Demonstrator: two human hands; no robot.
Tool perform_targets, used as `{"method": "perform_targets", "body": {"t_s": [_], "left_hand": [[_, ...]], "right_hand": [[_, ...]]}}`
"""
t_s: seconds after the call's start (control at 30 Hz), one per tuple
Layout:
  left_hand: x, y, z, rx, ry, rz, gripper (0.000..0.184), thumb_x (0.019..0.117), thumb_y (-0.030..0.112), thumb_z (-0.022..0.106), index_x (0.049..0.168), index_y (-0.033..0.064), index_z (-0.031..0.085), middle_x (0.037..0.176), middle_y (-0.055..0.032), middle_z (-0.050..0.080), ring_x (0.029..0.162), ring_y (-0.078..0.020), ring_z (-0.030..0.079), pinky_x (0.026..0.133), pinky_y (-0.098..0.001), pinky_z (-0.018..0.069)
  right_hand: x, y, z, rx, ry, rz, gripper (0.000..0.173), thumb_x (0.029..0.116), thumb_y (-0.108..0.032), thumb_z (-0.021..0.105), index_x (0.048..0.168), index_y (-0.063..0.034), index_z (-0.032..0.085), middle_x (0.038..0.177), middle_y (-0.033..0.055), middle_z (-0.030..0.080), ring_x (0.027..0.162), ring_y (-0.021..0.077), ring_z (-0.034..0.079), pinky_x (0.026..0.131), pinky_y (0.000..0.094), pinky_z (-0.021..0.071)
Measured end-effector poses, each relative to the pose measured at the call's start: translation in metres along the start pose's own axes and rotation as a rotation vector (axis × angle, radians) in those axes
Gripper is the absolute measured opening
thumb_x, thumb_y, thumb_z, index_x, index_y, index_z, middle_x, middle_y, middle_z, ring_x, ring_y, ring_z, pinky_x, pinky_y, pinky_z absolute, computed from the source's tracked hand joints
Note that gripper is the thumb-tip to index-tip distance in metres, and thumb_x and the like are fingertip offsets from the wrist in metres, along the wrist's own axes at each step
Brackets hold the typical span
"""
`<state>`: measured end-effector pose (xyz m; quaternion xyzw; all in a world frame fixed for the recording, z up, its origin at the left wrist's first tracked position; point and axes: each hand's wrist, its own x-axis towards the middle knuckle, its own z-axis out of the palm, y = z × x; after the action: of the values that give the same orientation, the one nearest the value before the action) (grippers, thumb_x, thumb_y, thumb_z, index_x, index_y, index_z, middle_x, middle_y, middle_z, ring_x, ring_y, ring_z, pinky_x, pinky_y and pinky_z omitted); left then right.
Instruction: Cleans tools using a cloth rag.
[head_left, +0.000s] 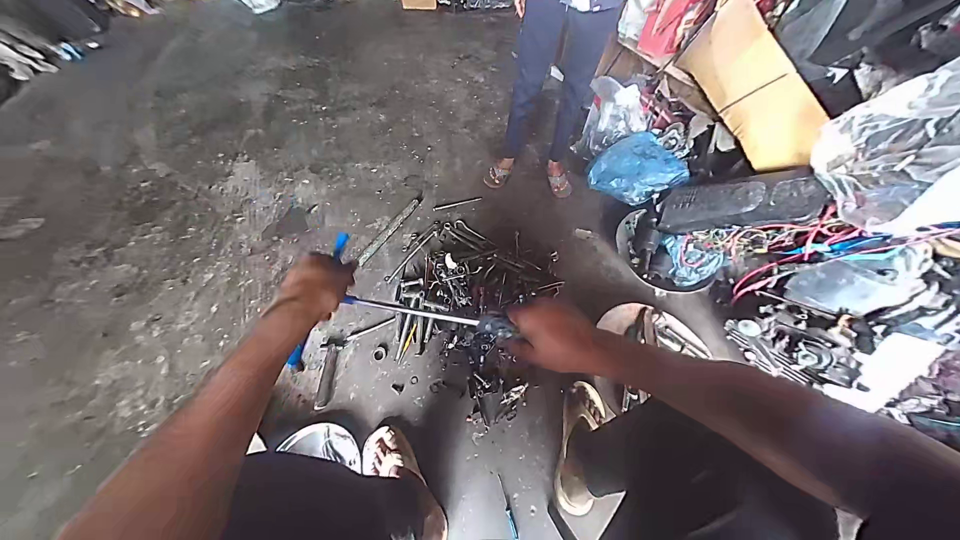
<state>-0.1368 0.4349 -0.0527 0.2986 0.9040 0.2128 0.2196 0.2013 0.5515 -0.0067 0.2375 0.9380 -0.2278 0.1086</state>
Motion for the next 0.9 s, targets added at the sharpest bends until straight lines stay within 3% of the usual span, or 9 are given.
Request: {"method": "perform_targets", "body": {"t_s": [0.1,0.2,0.27,0.33,0.47,0.53,0.67,0.8,0.9], "left_hand": [[-0.001,-0.002,0.027,0.302,-0.45,-0.215,0.05,0.1057,0.049,0.051,0.095,0.0013,0.063,0.066,-0.0054,0.05,0.049,-0.0144,0.046,0.05,-0.0321,0.0454],[-0.012,0.004,0.035,0.292,-0.503,-0.161,0.049,0.1053,0.053,0.049,0.101,0.0067,0.062,0.069,-0.0049,0.055,0.049,-0.0138,0.049,0.048,-0.0304,0.0456],[-0.012,0.012,0.035,0.253,-0.522,-0.013,0.052,0.1065,0.053,0.046,0.127,0.0079,0.062,0.102,-0.0192,0.067,0.08,-0.0296,0.067,0.074,-0.0492,0.0566],[-0.019,0.023,0.044,0.231,-0.546,0.269,0.056,0.1103,0.046,0.039,0.121,-0.0008,0.067,0.108,-0.0267,0.067,0.099,-0.0393,0.066,0.09,-0.0619,0.0493],[-0.049,0.043,0.064,-0.093,-0.629,0.585,0.032,0.1029,0.014,0.057,0.132,0.0036,0.064,0.129,-0.0152,0.066,0.119,-0.026,0.064,0.105,-0.0473,0.0507],[-0.068,0.055,0.075,-0.295,-0.646,0.701,0.04,0.0932,0.009,0.064,0.133,0.005,0.06,0.124,-0.0109,0.068,0.111,-0.0193,0.067,0.099,-0.0403,0.0554],[-0.093,0.067,0.103,-0.446,-0.48,0.821,0.018,0.1013,0.016,0.056,0.106,0.005,0.07,0.089,-0.0019,0.07,0.08,-0.0077,0.067,0.078,-0.0323,0.0579],[-0.084,0.086,0.077,-0.437,-0.483,0.796,0.02,0.1031,0.017,0.057,0.113,0.0079,0.071,0.093,0.0014,0.072,0.085,-0.0051,0.068,0.084,-0.03,0.0581],[-0.073,0.093,0.061,-0.189,-0.28,0.786,0.023,0.1042,0.026,0.054,0.106,0.011,0.071,0.091,-0.0019,0.072,0.086,-0.0131,0.069,0.084,-0.0395,0.0559]], "right_hand": [[0.004,0.014,-0.004,-0.539,0.367,-0.139,0.024,0.0918,-0.022,0.07,0.108,-0.0044,0.069,0.09,0.0191,0.068,0.079,0.0393,0.07,0.06,0.0537,0.0561],[0.002,0.009,-0.021,-0.432,0.316,-0.146,0.029,0.0976,-0.034,0.064,0.106,-0.0064,0.068,0.09,0.0158,0.069,0.081,0.0372,0.07,0.064,0.0557,0.0552],[-0.001,0.007,-0.027,-0.246,0.202,-0.075,0.041,0.1006,-0.045,0.059,0.104,-0.0057,0.067,0.089,0.0161,0.069,0.086,0.0375,0.07,0.071,0.0593,0.0533],[0.001,0.01,-0.03,-0.071,0.183,-0.025,0.042,0.0983,-0.047,0.063,0.1,-0.0055,0.068,0.084,0.0137,0.068,0.084,0.0332,0.069,0.075,0.058,0.0528],[0.013,0.014,-0.037,0.176,0.255,0.009,0.04,0.0939,-0.048,0.071,0.094,-0.0081,0.07,0.081,0.0065,0.068,0.082,0.0215,0.068,0.079,0.0512,0.0547],[0.016,0.009,-0.036,0.222,0.277,-0.018,0.039,0.0936,-0.048,0.07,0.096,-0.0093,0.071,0.085,0.0056,0.07,0.086,0.0199,0.069,0.081,0.0511,0.0557],[0.019,-0.005,-0.031,0.374,0.402,-0.121,0.033,0.0927,-0.046,0.071,0.094,-0.0125,0.074,0.084,-0.0008,0.072,0.085,0.0097,0.069,0.081,0.0417,0.0573],[0.023,0.007,-0.042,0.598,0.569,-0.349,0.02,0.0913,-0.024,0.077,0.101,-0.007,0.077,0.093,-0.0017,0.077,0.088,0.0014,0.071,0.085,0.0261,0.0609],[0.025,0.022,-0.043,0.343,0.778,-0.445,0.025,0.0927,-0.03,0.074,0.087,-0.0052,0.073,0.08,0.0019,0.072,0.076,0.005,0.067,0.072,0.0276,0.0575]]}}
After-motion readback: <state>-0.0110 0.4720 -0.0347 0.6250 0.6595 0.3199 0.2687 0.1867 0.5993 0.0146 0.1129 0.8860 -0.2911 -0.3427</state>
